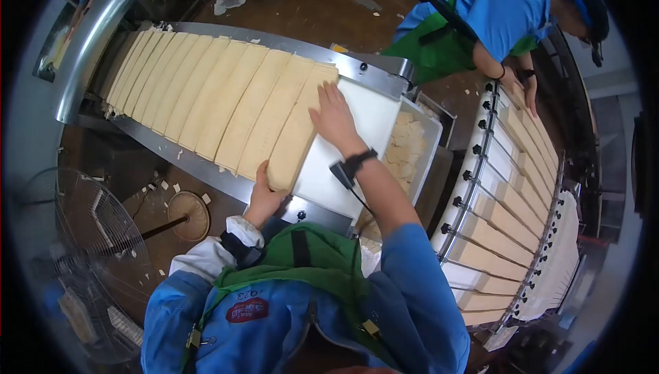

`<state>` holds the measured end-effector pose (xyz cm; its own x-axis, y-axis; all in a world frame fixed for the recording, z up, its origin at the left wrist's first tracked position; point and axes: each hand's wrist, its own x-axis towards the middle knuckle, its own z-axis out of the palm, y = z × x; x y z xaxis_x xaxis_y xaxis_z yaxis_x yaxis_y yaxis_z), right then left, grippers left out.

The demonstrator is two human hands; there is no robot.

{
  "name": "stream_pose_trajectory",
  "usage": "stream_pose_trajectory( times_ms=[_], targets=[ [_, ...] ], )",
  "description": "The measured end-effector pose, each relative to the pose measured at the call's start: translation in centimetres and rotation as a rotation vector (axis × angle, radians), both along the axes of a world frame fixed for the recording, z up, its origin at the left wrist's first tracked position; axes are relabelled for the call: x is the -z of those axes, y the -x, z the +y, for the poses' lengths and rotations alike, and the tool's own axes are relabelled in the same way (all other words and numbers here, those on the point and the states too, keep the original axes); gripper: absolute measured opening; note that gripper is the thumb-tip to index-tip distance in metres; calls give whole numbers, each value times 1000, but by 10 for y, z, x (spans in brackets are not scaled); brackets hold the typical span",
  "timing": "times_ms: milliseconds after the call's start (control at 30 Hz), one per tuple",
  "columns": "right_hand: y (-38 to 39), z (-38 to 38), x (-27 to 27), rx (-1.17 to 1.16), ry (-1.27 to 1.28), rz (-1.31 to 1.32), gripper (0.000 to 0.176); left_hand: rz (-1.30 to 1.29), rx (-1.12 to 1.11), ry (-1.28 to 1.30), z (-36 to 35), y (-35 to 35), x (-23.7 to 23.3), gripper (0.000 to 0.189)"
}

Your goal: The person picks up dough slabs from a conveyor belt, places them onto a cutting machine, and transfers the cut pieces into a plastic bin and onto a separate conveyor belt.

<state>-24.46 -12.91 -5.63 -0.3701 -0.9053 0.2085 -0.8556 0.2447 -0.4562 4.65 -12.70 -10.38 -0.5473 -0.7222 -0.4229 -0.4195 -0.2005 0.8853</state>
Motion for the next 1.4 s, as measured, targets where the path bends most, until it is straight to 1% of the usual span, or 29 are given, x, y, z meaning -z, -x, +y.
stream_pose_trajectory(
  times_ms=[100, 133, 233, 267, 300, 333, 400, 433, 533, 633, 667, 700, 733, 767, 833, 867, 933, 1000, 1033, 1067, 1100, 1133, 1167, 1200, 1233, 1267, 1300, 1367, 1400],
  targets=[
    [7, -60, 19, 104, -43, 87, 68, -8, 124, -65, -10, -9, -3, 103],
    [8, -68, 25, 133, -146, 98, 67, -9, 163, -100, -14, -11, -7, 103],
    [2, -69, 41, 226, -189, 108, 65, -29, 263, -269, -33, -10, -32, 104],
    [1, -68, 39, 230, -201, 86, 66, -26, 274, -361, -39, -7, -47, 105],
    [3, -69, 42, 240, -189, 146, 66, -24, 280, -451, -45, -6, -53, 105],
    [5, -72, 44, 244, -170, 200, 67, 15, 279, -574, -47, -9, -40, 107],
    [15, -82, 25, 252, -101, 107, 60, 15, 254, -620, -48, -3, -55, 106],
    [19, -90, 21, 286, -117, 210, 51, 15, 236, -638, -49, 1, -64, 106],
    [36, -106, 13, 385, -277, 132, 53, 6, 226, -628, -47, 8, -77, 106],
    [34, -97, -4, 405, -446, 125, 66, -61, 249, -401, -29, 13, -62, 104],
    [38, -87, -6, 436, -468, 140, 64, -54, 257, -364, -25, 14, -57, 105],
    [45, -74, -7, 474, -493, 154, 62, -47, 265, -328, -26, 19, -63, 107],
    [52, -58, -7, 520, -522, 167, 61, -102, 299, -305, -26, 21, -69, 107],
    [62, -40, -8, 553, -546, 141, 66, -156, 343, -284, -27, 26, -80, 107],
    [84, 9, -15, 649, -601, 96, 76, -164, 429, 52, -22, 30, -52, 108],
    [90, 32, -29, 656, -642, -141, 84, -149, 477, 216, -18, 34, -42, 108],
    [95, 76, -64, 688, -666, -633, 101, -364, 651, 199, -28, 52, -49, 104],
    [95, 135, -46, 417, -509, -453, 123, -399, 674, 244, -27, 65, -61, 102],
    [93, 161, -34, 220, -370, -381, 131, -461, 710, 300, -21, 72, -62, 104],
    [79, 175, -50, 153, -412, -333, 129, -441, 708, 392, -14, 75, -59, 99],
    [66, 193, -40, 222, -553, -216, 112, -469, 691, 426, -6, 80, -58, 96],
    [51, 206, -34, 300, -514, -170, 84, -431, 658, 423, -2, 81, -45, 94],
    [34, 214, -41, 375, -483, -184, 62, -436, 658, 446, 0, 79, -24, 89],
    [20, 226, -53, 450, -469, -209, 57, -472, 659, 537, 6, 83, -31, 81],
    [5, 249, -37, 502, -315, -23, 42, -361, 638, 584, 8, 81, -18, 73],
    [-12, 268, -35, 586, -261, 70, 43, -264, 649, 582, 10, 82, -12, 69],
    [-27, 283, -55, 662, -324, 54, 46, -272, 707, 576, 21, 89, -38, 67],
    [-50, 336, -77, 796, -219, 74, 47, -239, 798, 607, 49, 106, -66, 70],
    [-56, 365, -87, 883, -215, 71, 50, -135, 876, 574, 67, 118, -88, 71]
  ],
)
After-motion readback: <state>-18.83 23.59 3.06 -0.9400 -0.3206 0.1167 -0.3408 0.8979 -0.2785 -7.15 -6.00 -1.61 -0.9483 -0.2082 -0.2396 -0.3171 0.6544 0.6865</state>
